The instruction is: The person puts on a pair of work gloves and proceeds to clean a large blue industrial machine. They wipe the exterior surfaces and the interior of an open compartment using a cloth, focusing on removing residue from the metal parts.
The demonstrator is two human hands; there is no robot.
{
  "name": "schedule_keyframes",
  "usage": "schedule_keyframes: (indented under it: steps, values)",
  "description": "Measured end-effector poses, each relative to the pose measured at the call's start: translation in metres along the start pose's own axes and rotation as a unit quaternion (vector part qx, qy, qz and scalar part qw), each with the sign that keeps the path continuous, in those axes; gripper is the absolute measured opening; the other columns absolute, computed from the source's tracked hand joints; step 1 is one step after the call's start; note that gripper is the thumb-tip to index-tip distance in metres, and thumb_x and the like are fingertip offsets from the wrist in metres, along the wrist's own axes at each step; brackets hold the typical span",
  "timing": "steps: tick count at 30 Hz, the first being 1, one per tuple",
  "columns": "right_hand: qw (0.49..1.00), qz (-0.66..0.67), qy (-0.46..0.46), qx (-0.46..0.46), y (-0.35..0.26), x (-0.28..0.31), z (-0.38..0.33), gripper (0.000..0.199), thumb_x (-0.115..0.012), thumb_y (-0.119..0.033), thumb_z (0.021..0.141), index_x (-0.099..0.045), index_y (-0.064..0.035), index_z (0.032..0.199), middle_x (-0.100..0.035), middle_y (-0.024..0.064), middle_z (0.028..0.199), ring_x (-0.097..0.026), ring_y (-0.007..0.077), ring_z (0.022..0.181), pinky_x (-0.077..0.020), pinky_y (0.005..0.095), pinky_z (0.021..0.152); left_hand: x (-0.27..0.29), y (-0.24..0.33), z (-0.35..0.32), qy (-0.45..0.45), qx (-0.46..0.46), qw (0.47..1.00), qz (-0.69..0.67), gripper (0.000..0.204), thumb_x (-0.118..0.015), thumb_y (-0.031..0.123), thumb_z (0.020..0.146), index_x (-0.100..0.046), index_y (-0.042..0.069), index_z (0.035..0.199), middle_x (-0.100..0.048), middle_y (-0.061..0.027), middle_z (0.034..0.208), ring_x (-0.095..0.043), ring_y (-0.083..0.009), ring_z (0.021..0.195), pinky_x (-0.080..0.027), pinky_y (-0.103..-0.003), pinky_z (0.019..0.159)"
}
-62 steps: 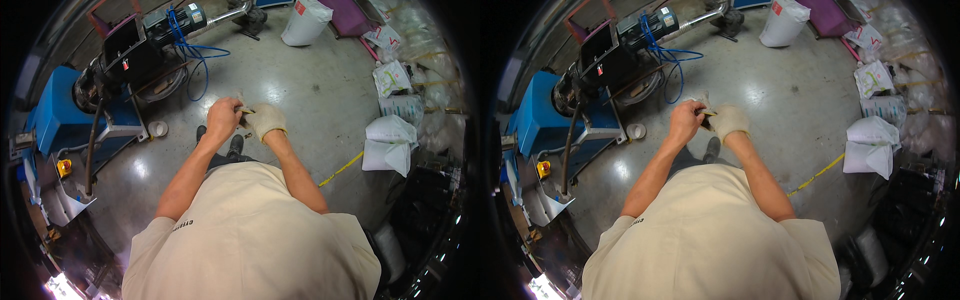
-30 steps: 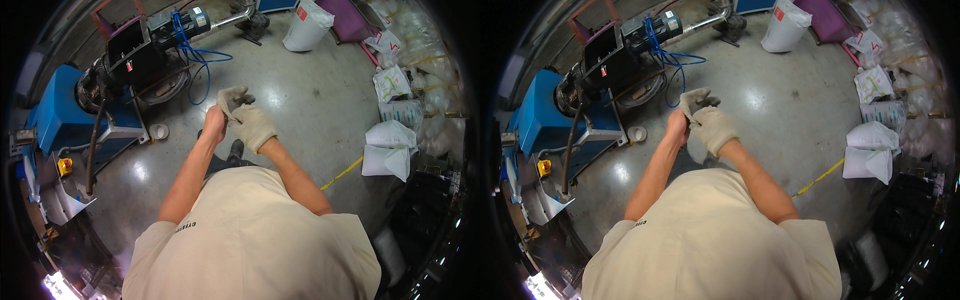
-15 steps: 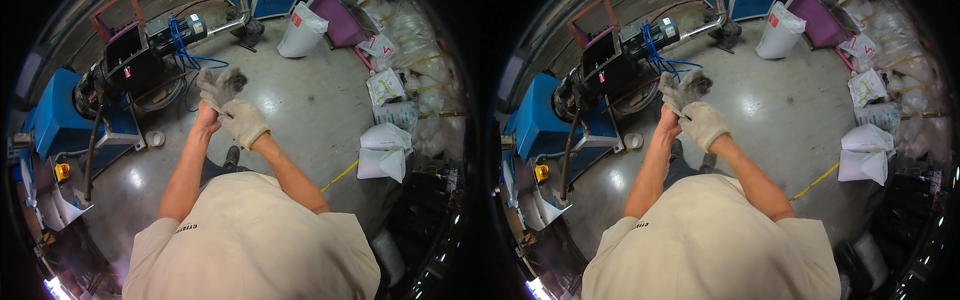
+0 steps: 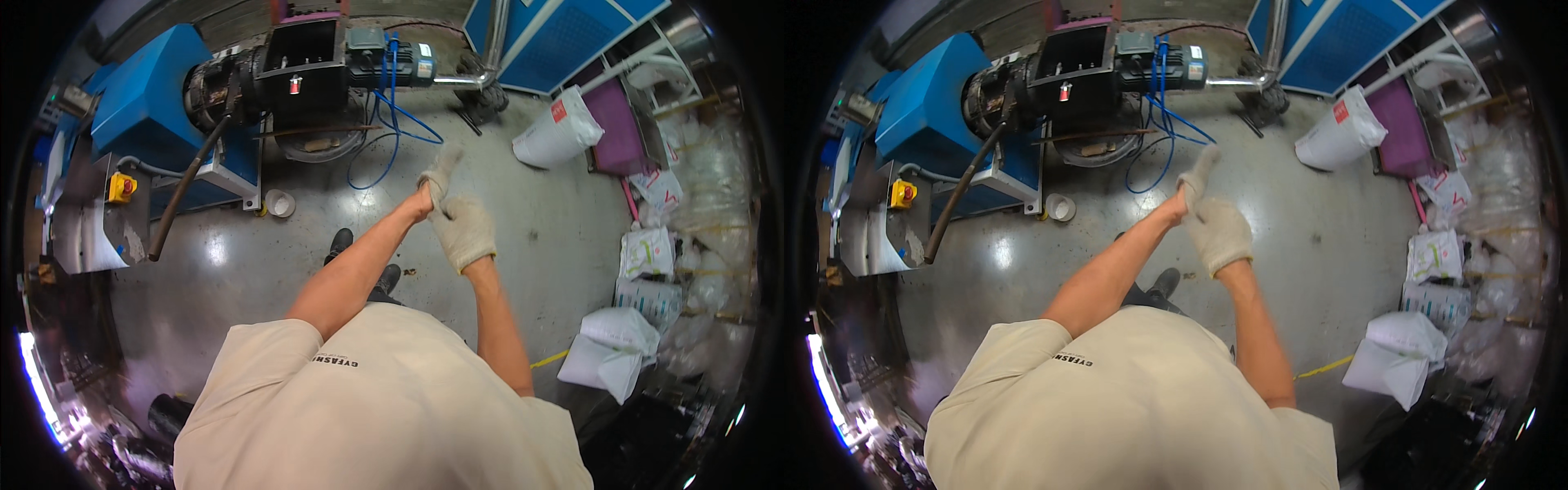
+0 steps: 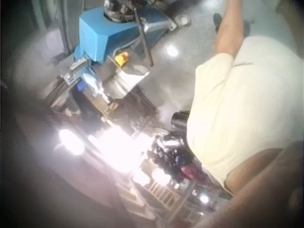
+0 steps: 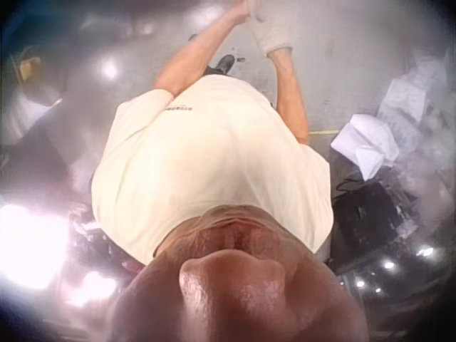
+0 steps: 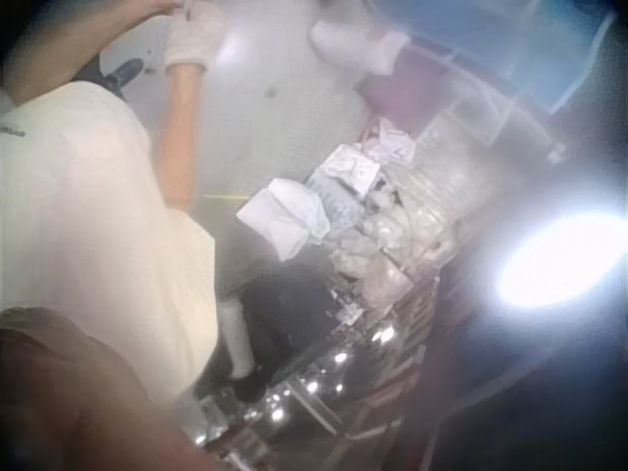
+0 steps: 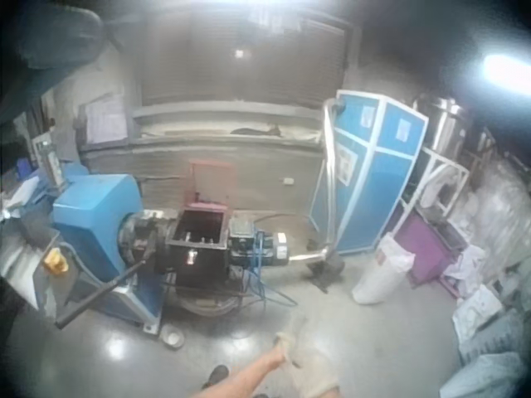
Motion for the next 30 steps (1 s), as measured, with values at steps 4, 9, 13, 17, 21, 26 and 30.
schedule_keyframes:
  steps: [4, 9, 13, 17, 21, 26, 30]
  values:
    - [0.999, -0.02, 0.024, 0.009, -0.004, -0.006, 0.001, 0.028, -0.072, -0.032, 0.086, -0.073, -0.0041, 0.091, -0.071, 0.0187, 0.092, -0.066, 0.041, 0.088, -0.051, 0.0477, 0.075, -0.011, -0.031, 0.022, -0.167, 0.276, 0.757, -0.568, 0.061, -0.057, 0.034, 0.102, -0.046, 0.004, 0.153, -0.044, -0.0166, 0.159, -0.044, -0.0308, 0.144, -0.035, -0.046, 0.118]
    - [0.983, 0.023, 0.18, 0.027, -0.027, 0.015, 0.023, 0.022, -0.073, -0.027, 0.082, -0.074, -0.0041, 0.083, -0.069, 0.0183, 0.081, -0.066, 0.0402, 0.082, -0.0522, 0.0481, 0.075, 0.011, -0.014, 0.065, -0.069, 0.475, 0.414, -0.773, 0.078, -0.052, 0.046, 0.104, -0.03, -0.006, 0.158, -0.038, -0.025, 0.159, -0.03, -0.0287, 0.152, -0.021, -0.044, 0.125]
    - [0.972, -0.013, 0.225, 0.062, -0.054, 0.015, 0.032, 0.016, -0.077, -0.017, 0.079, -0.075, -0.0057, 0.091, -0.07, 0.0133, 0.087, -0.065, 0.0341, 0.083, -0.0519, 0.0441, 0.077, 0.031, -0.044, 0.073, -0.07, 0.301, 0.727, -0.613, 0.111, -0.044, 0.074, 0.098, -0.009, -0.011, 0.161, -0.026, -0.0252, 0.165, -0.019, -0.0303, 0.157, -0.001, -0.04, 0.129]
    - [0.961, -0.003, 0.261, 0.093, -0.065, -0.001, 0.049, 0.022, -0.077, -0.016, 0.079, -0.074, -0.0044, 0.097, -0.07, 0.0136, 0.094, -0.064, 0.0337, 0.087, -0.0513, 0.0437, 0.079, 0.077, -0.059, 0.088, -0.03, 0.191, 0.819, -0.54, 0.11, -0.043, 0.069, 0.101, 0.002, -0.011, 0.161, -0.007, -0.0253, 0.171, -0.002, -0.0321, 0.16, 0.008, -0.039, 0.128]
    - [0.952, -0.005, 0.298, 0.073, -0.077, 0.004, 0.089, 0.026, -0.076, -0.016, 0.08, -0.073, -0.0033, 0.103, -0.069, 0.0158, 0.1, -0.064, 0.0335, 0.092, -0.0505, 0.0433, 0.082, 0.083, -0.072, 0.101, 0.1, 0.174, 0.815, -0.544, 0.118, -0.048, 0.078, 0.095, 0.001, -0.003, 0.164, -0.004, -0.0199, 0.173, 0.0, -0.0304, 0.161, 0.004, -0.04, 0.129]
    - [0.957, 0.148, 0.251, 0.012, -0.106, 0.013, 0.145, 0.03, -0.074, -0.018, 0.086, -0.067, -0.0005, 0.109, -0.07, 0.0172, 0.098, -0.065, 0.0369, 0.093, -0.0506, 0.0456, 0.084, 0.153, -0.092, 0.159, 0.186, 0.12, 0.734, -0.642, 0.098, -0.055, 0.066, 0.098, -0.018, -0.001, 0.159, -0.02, -0.0205, 0.165, -0.015, -0.0291, 0.156, -0.007, -0.042, 0.128]
    - [0.968, 0.234, 0.09, -0.021, -0.094, -0.056, 0.181, 0.034, -0.069, -0.023, 0.089, -0.068, -0.0057, 0.118, -0.073, 0.0225, 0.108, -0.068, 0.042, 0.103, -0.053, 0.0483, 0.089, 0.228, -0.132, 0.213, 0.227, 0.038, 0.644, -0.729, 0.082, -0.06, 0.056, 0.1, -0.032, 0.001, 0.154, -0.033, -0.0209, 0.159, -0.028, -0.028, 0.152, -0.016, -0.043, 0.127]
Point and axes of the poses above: each hand's wrist, its own z-axis towards the middle knuckle, its own x-axis out of the back of the hand, y = z × x, the point moved 4 cm from there along z, towards the middle knuckle
